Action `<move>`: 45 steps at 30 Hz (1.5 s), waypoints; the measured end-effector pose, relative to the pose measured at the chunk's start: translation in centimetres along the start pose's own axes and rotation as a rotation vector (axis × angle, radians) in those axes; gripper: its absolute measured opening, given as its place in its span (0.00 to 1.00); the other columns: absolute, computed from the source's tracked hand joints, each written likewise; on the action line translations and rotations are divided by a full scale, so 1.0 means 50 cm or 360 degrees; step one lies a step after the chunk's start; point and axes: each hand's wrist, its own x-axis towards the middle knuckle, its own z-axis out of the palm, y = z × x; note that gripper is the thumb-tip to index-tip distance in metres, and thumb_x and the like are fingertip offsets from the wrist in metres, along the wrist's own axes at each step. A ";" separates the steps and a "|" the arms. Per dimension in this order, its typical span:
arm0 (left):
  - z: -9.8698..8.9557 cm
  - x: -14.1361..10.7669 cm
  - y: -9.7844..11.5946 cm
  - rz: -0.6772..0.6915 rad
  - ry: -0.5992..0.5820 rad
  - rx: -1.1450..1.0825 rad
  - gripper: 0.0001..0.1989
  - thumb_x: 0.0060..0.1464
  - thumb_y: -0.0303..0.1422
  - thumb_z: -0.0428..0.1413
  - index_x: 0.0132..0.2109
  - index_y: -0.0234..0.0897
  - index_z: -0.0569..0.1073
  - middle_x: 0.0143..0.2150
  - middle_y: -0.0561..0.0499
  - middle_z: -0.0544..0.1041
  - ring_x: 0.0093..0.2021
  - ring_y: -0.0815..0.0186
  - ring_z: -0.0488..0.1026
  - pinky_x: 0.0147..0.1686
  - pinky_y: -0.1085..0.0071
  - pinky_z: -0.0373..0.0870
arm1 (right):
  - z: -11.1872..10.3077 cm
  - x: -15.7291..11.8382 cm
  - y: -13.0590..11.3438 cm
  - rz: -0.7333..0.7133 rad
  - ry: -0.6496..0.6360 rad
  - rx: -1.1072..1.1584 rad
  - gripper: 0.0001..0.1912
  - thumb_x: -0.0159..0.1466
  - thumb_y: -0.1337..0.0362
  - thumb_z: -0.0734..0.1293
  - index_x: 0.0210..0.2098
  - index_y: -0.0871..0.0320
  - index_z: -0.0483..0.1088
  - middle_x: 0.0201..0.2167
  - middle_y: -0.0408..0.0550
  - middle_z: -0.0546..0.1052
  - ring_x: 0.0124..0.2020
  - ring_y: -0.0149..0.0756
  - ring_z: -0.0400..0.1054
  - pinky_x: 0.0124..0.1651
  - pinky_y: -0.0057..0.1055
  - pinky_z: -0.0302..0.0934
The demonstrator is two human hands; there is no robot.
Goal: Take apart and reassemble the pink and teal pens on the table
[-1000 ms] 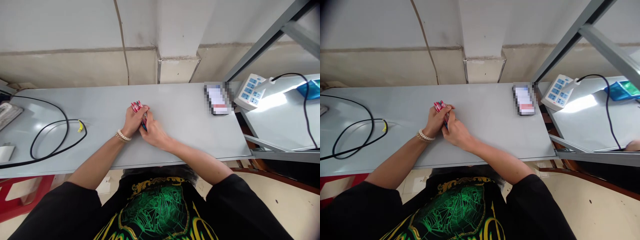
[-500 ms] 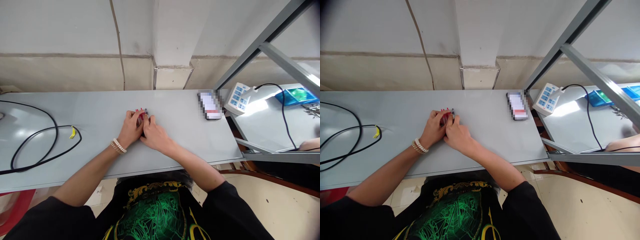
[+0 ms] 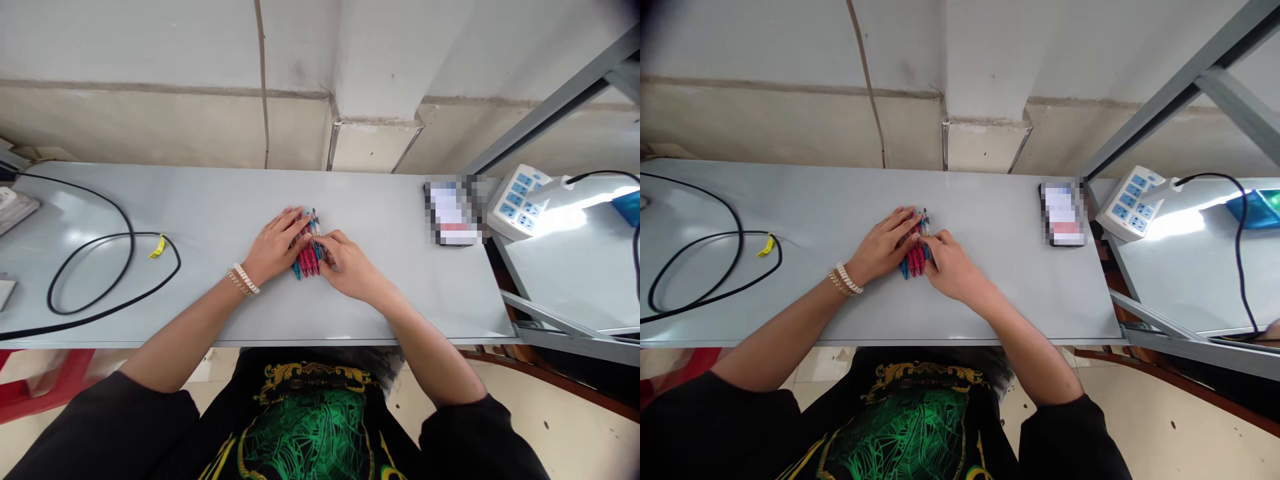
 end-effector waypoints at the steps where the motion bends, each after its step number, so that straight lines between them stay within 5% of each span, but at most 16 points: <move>1: -0.001 0.000 0.001 -0.0003 -0.0023 0.0014 0.29 0.74 0.47 0.46 0.72 0.36 0.67 0.76 0.37 0.64 0.78 0.46 0.56 0.72 0.41 0.60 | -0.001 0.000 0.003 -0.0010 -0.0002 0.0021 0.26 0.66 0.75 0.62 0.63 0.60 0.69 0.50 0.55 0.73 0.42 0.38 0.73 0.54 0.44 0.71; 12: -0.020 -0.002 0.025 0.0117 -0.0312 0.0275 0.39 0.69 0.57 0.48 0.77 0.41 0.59 0.81 0.42 0.51 0.81 0.45 0.45 0.77 0.45 0.49 | -0.016 0.003 0.026 0.0126 0.0065 0.0129 0.15 0.66 0.70 0.68 0.53 0.58 0.74 0.44 0.48 0.75 0.31 0.29 0.69 0.41 0.34 0.68; 34: -0.006 0.000 0.008 0.0157 -0.0137 -0.0044 0.35 0.66 0.53 0.56 0.72 0.39 0.68 0.77 0.39 0.61 0.79 0.43 0.53 0.75 0.40 0.52 | -0.012 0.010 0.035 0.0084 0.0089 0.0168 0.13 0.65 0.70 0.68 0.49 0.57 0.72 0.43 0.46 0.74 0.30 0.28 0.68 0.39 0.33 0.67; 37: -0.016 0.004 0.021 0.0024 0.0040 -0.0397 0.36 0.63 0.51 0.61 0.72 0.41 0.67 0.78 0.39 0.59 0.79 0.43 0.52 0.76 0.37 0.49 | -0.018 0.008 0.029 0.0034 0.0201 0.0295 0.15 0.64 0.72 0.67 0.50 0.56 0.73 0.43 0.46 0.76 0.30 0.28 0.67 0.38 0.33 0.67; 42: -0.036 0.006 0.050 -0.0414 0.0219 -0.1764 0.31 0.62 0.44 0.66 0.67 0.40 0.69 0.62 0.36 0.80 0.61 0.50 0.79 0.58 0.51 0.80 | -0.012 0.008 0.009 -0.0152 0.0219 0.0824 0.17 0.66 0.69 0.67 0.54 0.54 0.71 0.47 0.47 0.80 0.36 0.29 0.71 0.40 0.32 0.70; 45: -0.041 0.005 0.064 -0.0488 0.0300 -0.2171 0.19 0.58 0.39 0.70 0.52 0.41 0.76 0.48 0.46 0.86 0.50 0.58 0.84 0.47 0.62 0.85 | -0.003 0.014 0.002 -0.0104 0.0280 0.1124 0.11 0.69 0.63 0.68 0.50 0.56 0.72 0.44 0.47 0.81 0.39 0.31 0.75 0.40 0.31 0.72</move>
